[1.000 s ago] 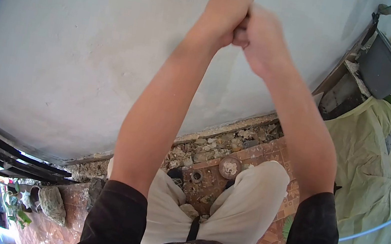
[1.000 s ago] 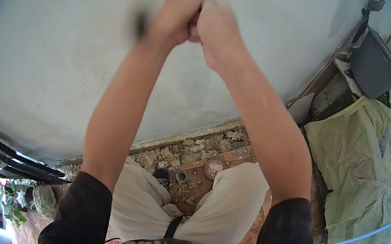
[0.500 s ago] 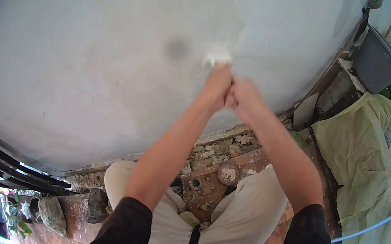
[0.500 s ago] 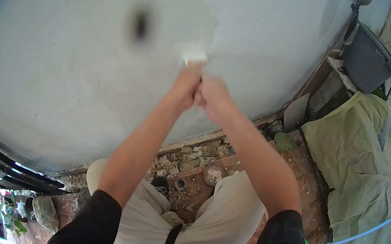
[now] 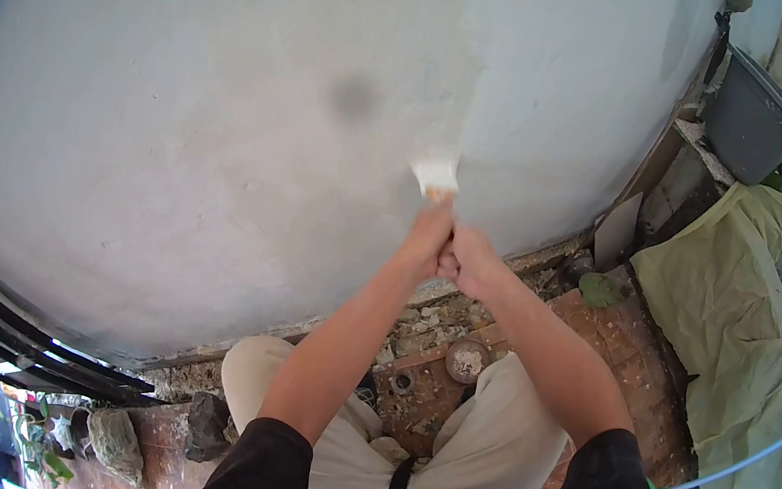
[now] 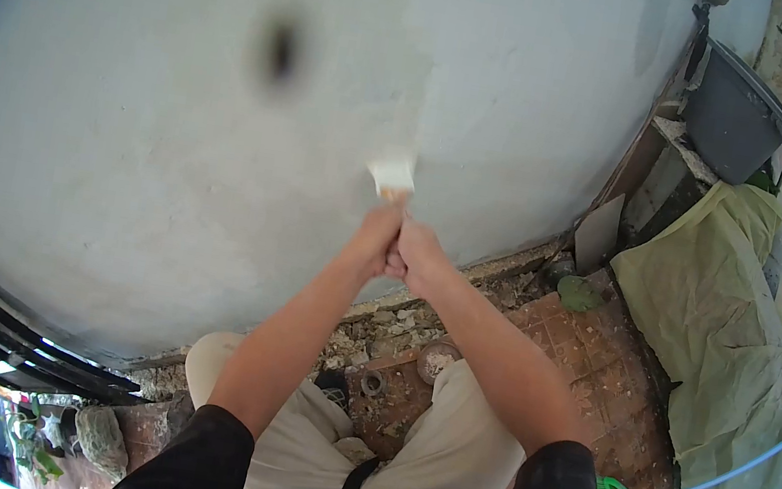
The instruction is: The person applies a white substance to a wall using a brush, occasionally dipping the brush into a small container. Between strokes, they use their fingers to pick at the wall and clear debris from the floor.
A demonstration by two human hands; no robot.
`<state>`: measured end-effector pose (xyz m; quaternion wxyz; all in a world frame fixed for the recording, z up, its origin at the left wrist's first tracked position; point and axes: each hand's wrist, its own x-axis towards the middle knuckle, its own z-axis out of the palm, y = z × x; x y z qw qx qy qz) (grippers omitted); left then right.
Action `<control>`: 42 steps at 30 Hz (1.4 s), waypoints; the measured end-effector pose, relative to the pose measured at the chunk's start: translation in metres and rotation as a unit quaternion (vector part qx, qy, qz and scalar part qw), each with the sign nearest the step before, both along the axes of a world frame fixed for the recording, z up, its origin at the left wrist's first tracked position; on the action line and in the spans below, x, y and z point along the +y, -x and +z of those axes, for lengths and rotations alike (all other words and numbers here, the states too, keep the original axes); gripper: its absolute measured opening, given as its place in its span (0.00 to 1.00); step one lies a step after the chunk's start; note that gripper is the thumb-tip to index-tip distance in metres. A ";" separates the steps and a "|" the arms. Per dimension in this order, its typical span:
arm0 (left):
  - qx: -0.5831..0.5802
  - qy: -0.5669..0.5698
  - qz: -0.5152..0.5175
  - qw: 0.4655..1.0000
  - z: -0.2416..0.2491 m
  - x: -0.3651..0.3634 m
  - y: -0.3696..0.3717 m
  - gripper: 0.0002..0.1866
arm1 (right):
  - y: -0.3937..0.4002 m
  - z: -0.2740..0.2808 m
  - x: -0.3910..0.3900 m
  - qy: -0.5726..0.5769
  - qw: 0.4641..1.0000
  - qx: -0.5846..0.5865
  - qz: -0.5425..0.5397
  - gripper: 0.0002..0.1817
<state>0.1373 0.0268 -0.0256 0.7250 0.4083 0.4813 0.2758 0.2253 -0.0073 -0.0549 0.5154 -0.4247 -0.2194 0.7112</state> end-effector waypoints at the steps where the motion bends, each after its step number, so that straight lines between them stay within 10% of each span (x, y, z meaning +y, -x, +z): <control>1: -0.001 -0.002 0.001 1.000 -0.016 0.001 -0.001 0.21 | -0.006 -0.005 0.001 -0.002 1.000 -0.001 0.001 0.22; 3: -0.105 0.063 0.004 0.992 -0.054 0.016 -0.005 0.18 | -0.014 -0.007 0.004 0.081 0.995 0.000 0.050 0.21; 14: -0.172 -0.370 0.031 0.913 0.203 0.027 -0.009 0.21 | 0.008 0.226 0.005 -0.312 0.936 -0.151 -0.065 0.21; 23: -0.034 -0.163 -0.006 0.986 0.040 0.033 -0.023 0.17 | -0.020 0.084 0.003 -0.042 0.990 -0.133 0.037 0.26; 26: -0.111 -0.038 0.006 0.993 0.048 0.044 -0.024 0.10 | -0.022 0.106 0.006 -0.039 0.989 -0.130 0.051 0.19; 32: -0.284 -0.200 -0.024 0.937 0.208 0.051 -0.002 0.03 | -0.002 0.258 0.017 -0.253 0.952 -0.170 0.025 0.18; 35: -0.302 -0.268 -0.231 0.885 0.266 0.059 0.019 0.08 | 0.005 0.300 0.012 -0.336 0.919 -0.205 0.006 0.18; 37: -0.203 -0.499 -0.022 0.842 0.284 0.051 0.014 0.14 | 0.010 0.306 0.016 -0.384 0.888 -0.252 -0.025 0.18; 42: -0.128 -0.416 0.072 0.897 0.214 0.057 0.004 0.24 | 0.017 0.225 0.032 -0.323 0.910 -0.255 -0.049 0.24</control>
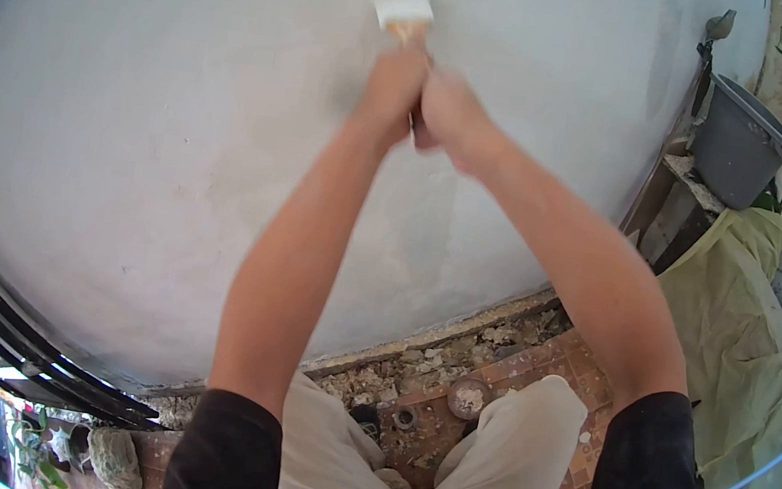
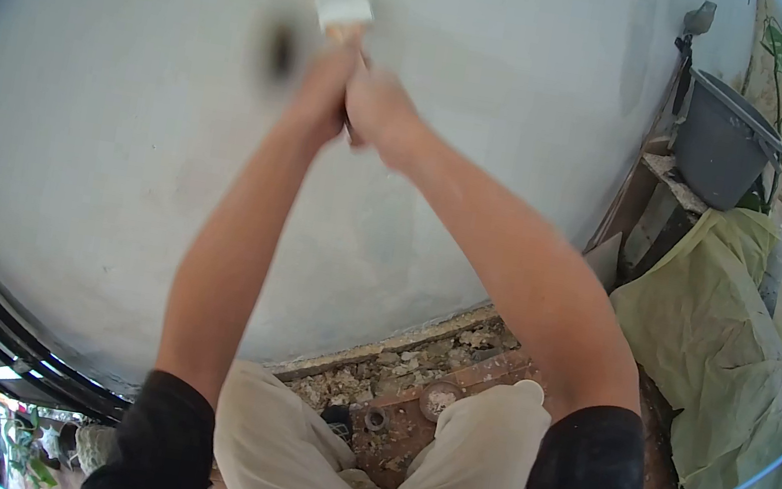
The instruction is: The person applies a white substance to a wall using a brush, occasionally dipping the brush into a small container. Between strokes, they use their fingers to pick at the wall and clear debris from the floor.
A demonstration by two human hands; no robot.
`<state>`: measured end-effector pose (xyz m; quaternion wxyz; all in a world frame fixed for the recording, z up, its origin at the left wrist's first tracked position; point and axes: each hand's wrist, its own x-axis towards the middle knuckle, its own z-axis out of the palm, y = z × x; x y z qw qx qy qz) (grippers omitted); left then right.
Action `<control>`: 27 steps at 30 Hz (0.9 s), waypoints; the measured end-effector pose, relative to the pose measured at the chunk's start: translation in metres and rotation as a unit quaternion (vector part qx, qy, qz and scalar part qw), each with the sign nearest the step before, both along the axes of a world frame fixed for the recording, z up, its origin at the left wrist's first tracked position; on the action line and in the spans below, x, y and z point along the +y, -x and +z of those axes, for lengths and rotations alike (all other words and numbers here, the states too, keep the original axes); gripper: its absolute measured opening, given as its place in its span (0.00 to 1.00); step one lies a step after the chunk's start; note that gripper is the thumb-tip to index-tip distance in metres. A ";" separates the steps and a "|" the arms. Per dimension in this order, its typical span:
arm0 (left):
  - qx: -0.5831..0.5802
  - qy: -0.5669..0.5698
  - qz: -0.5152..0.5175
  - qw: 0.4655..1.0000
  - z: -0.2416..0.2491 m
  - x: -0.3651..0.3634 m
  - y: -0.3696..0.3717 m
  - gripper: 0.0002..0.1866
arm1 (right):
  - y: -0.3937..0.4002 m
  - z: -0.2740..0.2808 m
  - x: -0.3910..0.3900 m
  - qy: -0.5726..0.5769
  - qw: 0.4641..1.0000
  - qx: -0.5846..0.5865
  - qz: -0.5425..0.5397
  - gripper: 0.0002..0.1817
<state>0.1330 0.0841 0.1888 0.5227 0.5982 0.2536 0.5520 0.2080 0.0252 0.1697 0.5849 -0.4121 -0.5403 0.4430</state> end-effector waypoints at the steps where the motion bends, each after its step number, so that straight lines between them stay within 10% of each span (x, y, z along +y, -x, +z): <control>1: 0.098 0.032 0.109 0.989 -0.061 0.019 -0.010 0.26 | -0.002 -0.030 -0.012 0.040 0.999 -0.014 -0.008 0.25; 8: 0.035 0.282 -0.039 0.958 -0.141 -0.041 -0.014 0.18 | -0.036 -0.102 -0.034 0.285 0.945 0.083 0.137 0.25; 18: -0.114 -0.061 -0.096 0.987 0.072 -0.020 0.031 0.12 | 0.015 0.097 -0.014 -0.128 0.987 -0.055 0.077 0.24; 20: -0.109 -0.047 0.028 0.993 0.092 -0.037 0.032 0.13 | 0.025 0.102 -0.009 -0.122 0.989 -0.049 0.064 0.24; 24: -0.203 -0.005 0.019 0.979 0.021 -0.011 0.021 0.18 | 0.015 0.056 -0.007 0.008 0.992 -0.087 0.095 0.22; 27: -0.069 0.164 0.075 0.981 -0.073 -0.035 0.003 0.21 | -0.011 -0.037 -0.014 0.112 0.979 -0.154 0.074 0.28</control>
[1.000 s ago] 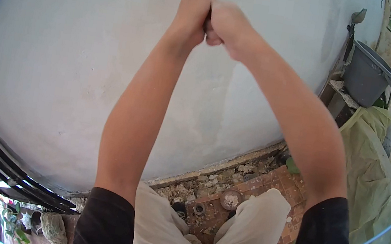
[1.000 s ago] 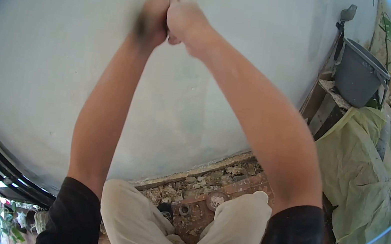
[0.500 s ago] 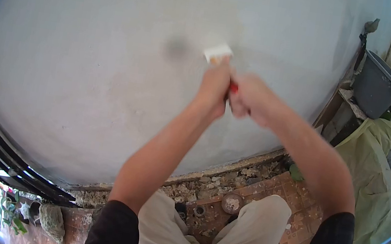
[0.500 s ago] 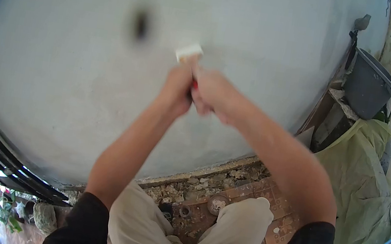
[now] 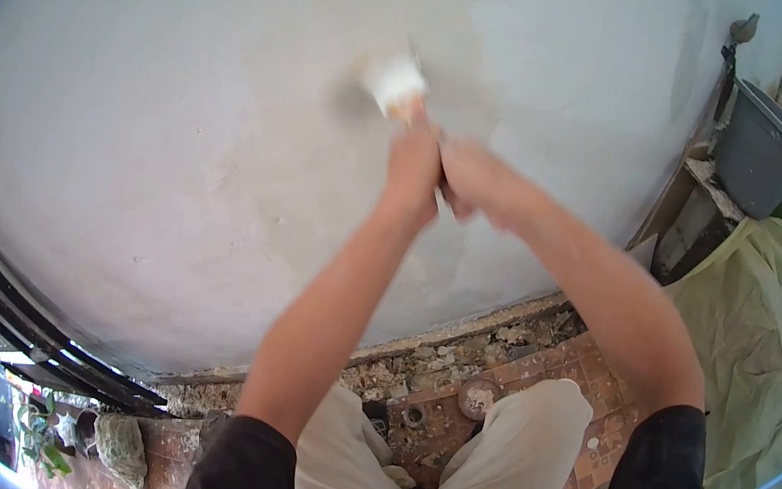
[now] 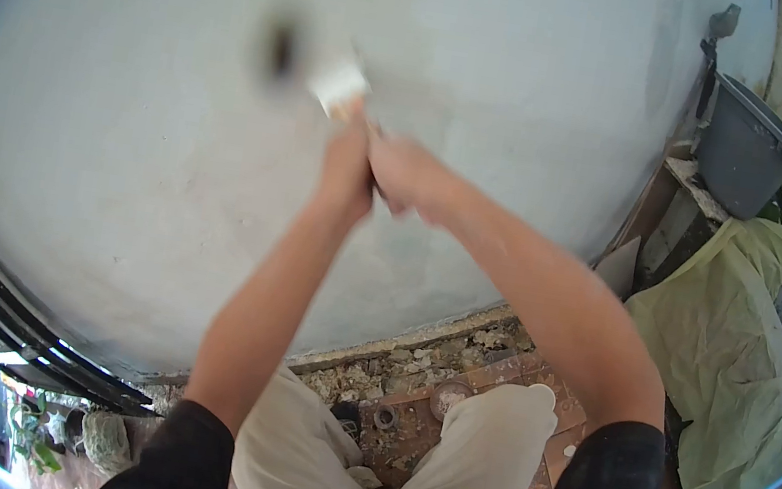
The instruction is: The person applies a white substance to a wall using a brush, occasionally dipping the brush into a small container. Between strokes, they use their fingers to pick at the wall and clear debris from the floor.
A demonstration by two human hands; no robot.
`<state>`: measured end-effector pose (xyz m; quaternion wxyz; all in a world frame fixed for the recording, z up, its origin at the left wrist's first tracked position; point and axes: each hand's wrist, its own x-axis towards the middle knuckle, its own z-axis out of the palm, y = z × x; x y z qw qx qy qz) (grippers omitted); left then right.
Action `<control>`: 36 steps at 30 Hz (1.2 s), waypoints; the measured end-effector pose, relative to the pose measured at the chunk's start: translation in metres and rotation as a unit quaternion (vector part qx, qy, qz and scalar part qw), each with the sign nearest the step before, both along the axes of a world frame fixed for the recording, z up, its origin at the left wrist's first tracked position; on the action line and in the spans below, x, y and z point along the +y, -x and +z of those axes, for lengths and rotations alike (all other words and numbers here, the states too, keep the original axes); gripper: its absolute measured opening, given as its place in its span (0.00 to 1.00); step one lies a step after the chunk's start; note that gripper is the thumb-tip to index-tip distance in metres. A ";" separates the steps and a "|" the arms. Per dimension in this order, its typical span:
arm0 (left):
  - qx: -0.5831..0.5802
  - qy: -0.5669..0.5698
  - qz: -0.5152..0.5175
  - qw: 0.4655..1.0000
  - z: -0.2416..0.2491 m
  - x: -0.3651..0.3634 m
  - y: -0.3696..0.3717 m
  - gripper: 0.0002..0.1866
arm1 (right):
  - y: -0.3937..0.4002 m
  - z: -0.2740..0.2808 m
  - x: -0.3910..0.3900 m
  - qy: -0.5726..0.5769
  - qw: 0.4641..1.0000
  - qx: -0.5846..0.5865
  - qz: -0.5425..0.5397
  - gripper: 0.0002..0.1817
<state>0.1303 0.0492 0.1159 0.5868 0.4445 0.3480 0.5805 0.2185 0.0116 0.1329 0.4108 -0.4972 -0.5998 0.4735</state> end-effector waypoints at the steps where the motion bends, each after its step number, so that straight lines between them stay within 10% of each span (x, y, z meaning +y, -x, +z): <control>1: 0.000 0.045 -0.016 0.999 -0.037 -0.003 -0.010 0.22 | -0.013 -0.034 -0.004 0.050 0.999 -0.011 0.005 0.28; 6: 0.093 0.293 -0.207 0.929 -0.201 -0.056 -0.044 0.21 | -0.076 -0.184 -0.055 0.325 0.939 0.111 0.026 0.24; 11: 0.277 0.336 -0.415 0.799 -0.284 -0.096 -0.037 0.19 | -0.139 -0.254 -0.131 0.158 0.969 -0.192 -0.010 0.11; 13: 0.315 0.292 -0.424 0.797 -0.268 -0.086 -0.015 0.15 | -0.184 -0.337 -0.143 0.077 0.929 -0.362 -0.035 0.13; 17: 0.211 0.280 -0.228 0.908 -0.271 -0.044 0.008 0.09 | -0.221 -0.322 -0.186 0.164 0.892 -0.399 -0.134 0.14; 25: 0.190 0.367 -0.254 0.875 -0.316 -0.045 0.014 0.08 | -0.244 -0.328 -0.210 0.149 0.838 -0.526 -0.007 0.15; 36: 0.237 0.321 -0.227 0.889 -0.282 -0.051 0.006 0.09 | -0.225 -0.364 -0.196 0.318 0.850 -0.396 -0.137 0.15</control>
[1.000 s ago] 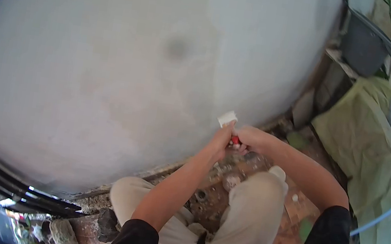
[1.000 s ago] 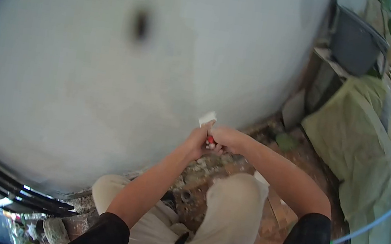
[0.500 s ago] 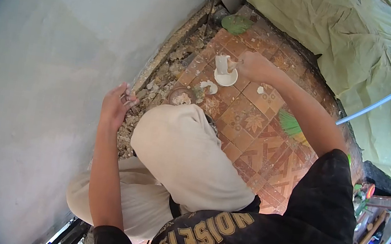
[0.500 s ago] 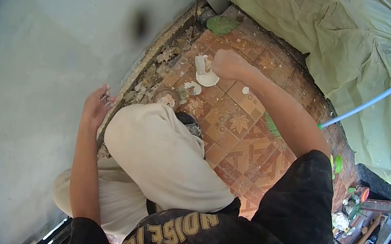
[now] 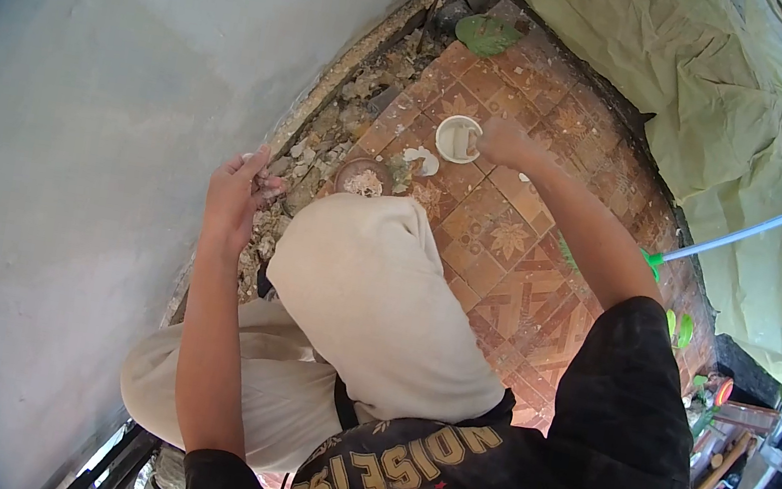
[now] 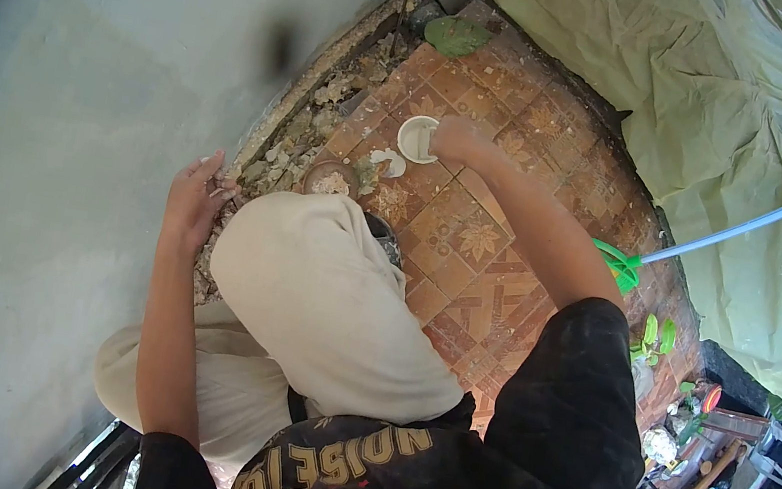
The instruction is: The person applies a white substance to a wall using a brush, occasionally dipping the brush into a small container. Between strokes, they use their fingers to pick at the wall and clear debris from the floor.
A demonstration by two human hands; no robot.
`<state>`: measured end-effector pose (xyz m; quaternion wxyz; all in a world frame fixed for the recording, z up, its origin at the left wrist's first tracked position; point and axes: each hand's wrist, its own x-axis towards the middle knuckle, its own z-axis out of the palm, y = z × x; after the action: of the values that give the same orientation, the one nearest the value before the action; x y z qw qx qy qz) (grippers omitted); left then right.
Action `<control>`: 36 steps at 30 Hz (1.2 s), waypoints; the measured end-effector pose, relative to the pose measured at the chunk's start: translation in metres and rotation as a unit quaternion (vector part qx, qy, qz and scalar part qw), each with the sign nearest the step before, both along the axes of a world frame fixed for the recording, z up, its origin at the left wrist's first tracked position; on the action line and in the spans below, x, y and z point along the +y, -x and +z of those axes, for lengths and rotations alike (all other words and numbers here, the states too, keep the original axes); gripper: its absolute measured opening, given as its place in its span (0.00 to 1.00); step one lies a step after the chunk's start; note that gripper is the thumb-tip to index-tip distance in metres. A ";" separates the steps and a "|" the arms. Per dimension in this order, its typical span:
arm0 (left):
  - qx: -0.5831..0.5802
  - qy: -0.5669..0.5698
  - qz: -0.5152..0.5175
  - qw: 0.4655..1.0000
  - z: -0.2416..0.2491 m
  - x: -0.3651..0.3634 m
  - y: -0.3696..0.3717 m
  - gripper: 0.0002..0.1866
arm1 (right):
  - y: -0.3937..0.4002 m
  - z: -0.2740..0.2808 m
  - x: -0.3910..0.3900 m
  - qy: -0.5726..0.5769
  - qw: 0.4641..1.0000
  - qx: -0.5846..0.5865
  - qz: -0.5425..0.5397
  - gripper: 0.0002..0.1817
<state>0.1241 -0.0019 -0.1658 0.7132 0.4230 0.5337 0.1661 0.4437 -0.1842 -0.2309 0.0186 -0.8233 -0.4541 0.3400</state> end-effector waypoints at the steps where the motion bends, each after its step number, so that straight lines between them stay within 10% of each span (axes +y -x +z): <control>1: -0.003 -0.004 0.014 1.000 0.003 -0.001 0.000 0.09 | 0.004 0.008 0.000 -0.020 0.997 0.043 -0.056 0.14; 11: -0.067 0.021 0.045 0.997 0.013 0.002 -0.001 0.10 | -0.016 -0.002 -0.041 -0.134 0.990 0.029 -0.028 0.19; 16: -0.081 0.031 0.070 0.994 0.008 0.003 0.001 0.09 | -0.019 -0.021 -0.053 -0.062 0.952 0.133 -0.268 0.18; 26: -0.099 0.057 0.091 0.989 0.008 0.002 0.006 0.09 | -0.003 -0.050 -0.019 -0.073 0.991 0.053 -0.102 0.20; 36: -0.105 0.072 0.108 0.986 0.007 0.005 0.010 0.10 | -0.002 -0.015 -0.074 -0.087 0.936 0.134 -0.312 0.18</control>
<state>0.1141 0.0035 -0.1587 0.7719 0.2910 0.5085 0.2468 0.4458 -0.2580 -0.2460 0.2559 -0.8655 -0.1951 0.3839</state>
